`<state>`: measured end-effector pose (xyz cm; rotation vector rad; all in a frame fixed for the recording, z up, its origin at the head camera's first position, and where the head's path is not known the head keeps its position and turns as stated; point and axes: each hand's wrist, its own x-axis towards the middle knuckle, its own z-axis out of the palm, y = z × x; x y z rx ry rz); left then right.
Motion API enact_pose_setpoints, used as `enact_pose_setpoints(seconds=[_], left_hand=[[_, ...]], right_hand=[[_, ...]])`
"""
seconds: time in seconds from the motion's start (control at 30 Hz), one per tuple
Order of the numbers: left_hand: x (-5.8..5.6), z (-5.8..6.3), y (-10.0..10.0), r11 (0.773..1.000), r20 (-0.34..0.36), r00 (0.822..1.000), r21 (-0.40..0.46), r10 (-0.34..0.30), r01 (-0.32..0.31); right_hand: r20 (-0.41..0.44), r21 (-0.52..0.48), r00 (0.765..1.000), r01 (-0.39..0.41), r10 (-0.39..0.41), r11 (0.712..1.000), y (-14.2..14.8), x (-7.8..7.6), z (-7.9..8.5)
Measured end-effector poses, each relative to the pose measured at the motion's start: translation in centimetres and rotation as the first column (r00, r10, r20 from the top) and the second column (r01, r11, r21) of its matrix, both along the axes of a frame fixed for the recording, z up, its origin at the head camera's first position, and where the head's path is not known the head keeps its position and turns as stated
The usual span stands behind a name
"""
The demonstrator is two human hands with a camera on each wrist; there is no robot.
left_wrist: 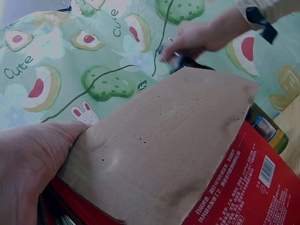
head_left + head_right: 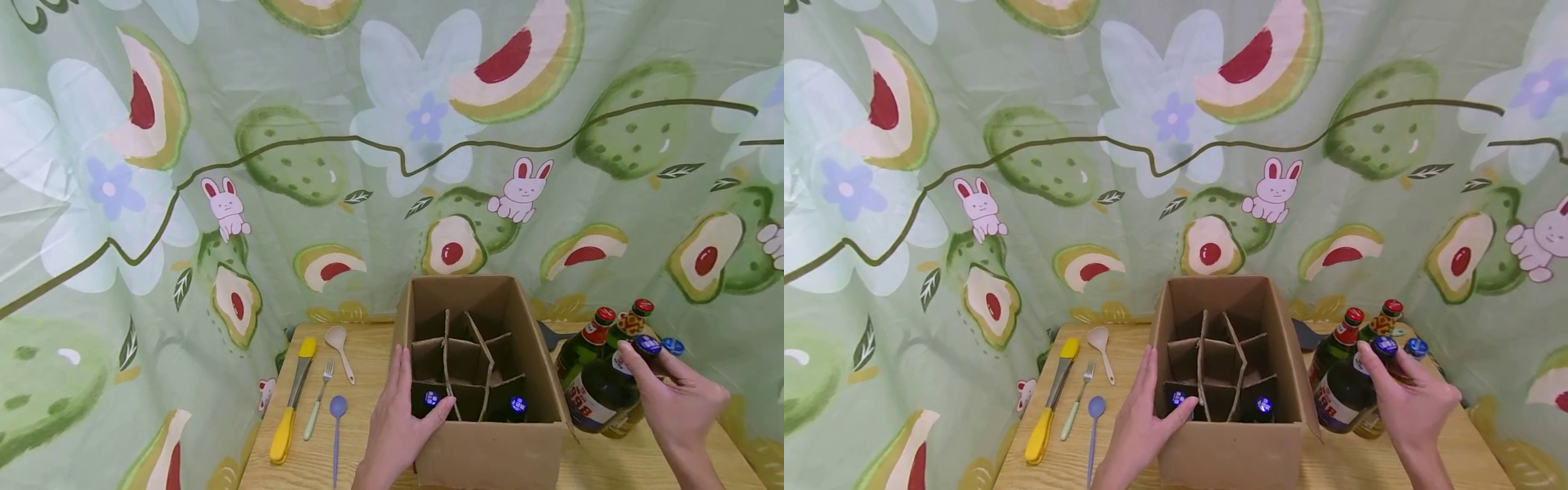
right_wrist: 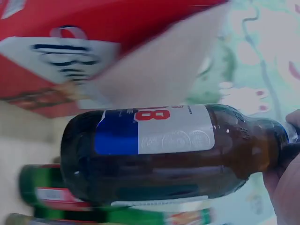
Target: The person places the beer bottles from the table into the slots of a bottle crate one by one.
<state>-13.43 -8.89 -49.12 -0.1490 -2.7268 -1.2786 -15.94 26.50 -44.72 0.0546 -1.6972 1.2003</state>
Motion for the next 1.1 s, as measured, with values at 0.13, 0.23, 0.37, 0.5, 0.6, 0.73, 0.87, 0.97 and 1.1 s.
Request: enact_pose_setpoints(seconds=[0.13,0.23,0.37,0.5,0.6,0.73,0.87,0.97,1.1], left_hand=[[-0.1,0.1,-0.2,1.000,0.003,1.000,0.000,0.000,0.000],[-0.1,0.1,-0.3,1.000,0.002,1.000,-0.009,0.004,-0.004],[-0.2,0.0,-0.4,1.000,-0.001,1.000,-0.018,0.008,-0.008],[-0.2,0.0,-0.4,1.000,-0.001,1.000,-0.020,0.012,-0.012],[-0.2,0.1,-0.4,1.000,-0.006,1.000,-0.019,0.009,-0.009],[-0.2,0.2,-0.3,1.000,-0.010,1.000,-0.013,0.004,-0.004],[-0.2,0.2,-0.3,1.000,0.003,1.000,-0.010,0.003,-0.003],[-0.2,0.2,-0.3,1.000,0.016,1.000,-0.012,0.003,-0.003],[-0.2,0.1,-0.2,1.000,0.034,0.999,-0.013,0.002,-0.002]], right_hand=[[-0.052,-0.021,0.998,-0.042,0.041,0.999,-0.7,-0.1,3.4],[-0.010,-0.009,0.999,-0.043,0.043,0.999,-0.6,-0.5,5.3],[0.093,0.030,0.996,0.003,-0.005,1.000,-0.9,-1.3,7.8],[0.097,0.062,0.995,-0.031,0.025,0.998,-2.1,-2.2,9.8],[0.095,0.076,0.993,-0.073,0.065,0.994,-3.4,-2.7,11.3],[0.093,0.060,0.980,-0.184,0.178,0.981,-5.3,-3.5,13.0],[0.061,0.086,0.951,-0.307,0.302,0.948,-7.2,-4.5,13.5],[0.117,0.104,0.935,-0.347,0.335,0.932,-8.4,-5.4,13.1],[0.276,0.118,0.880,-0.430,0.386,0.895,-9.7,-6.4,12.1]])
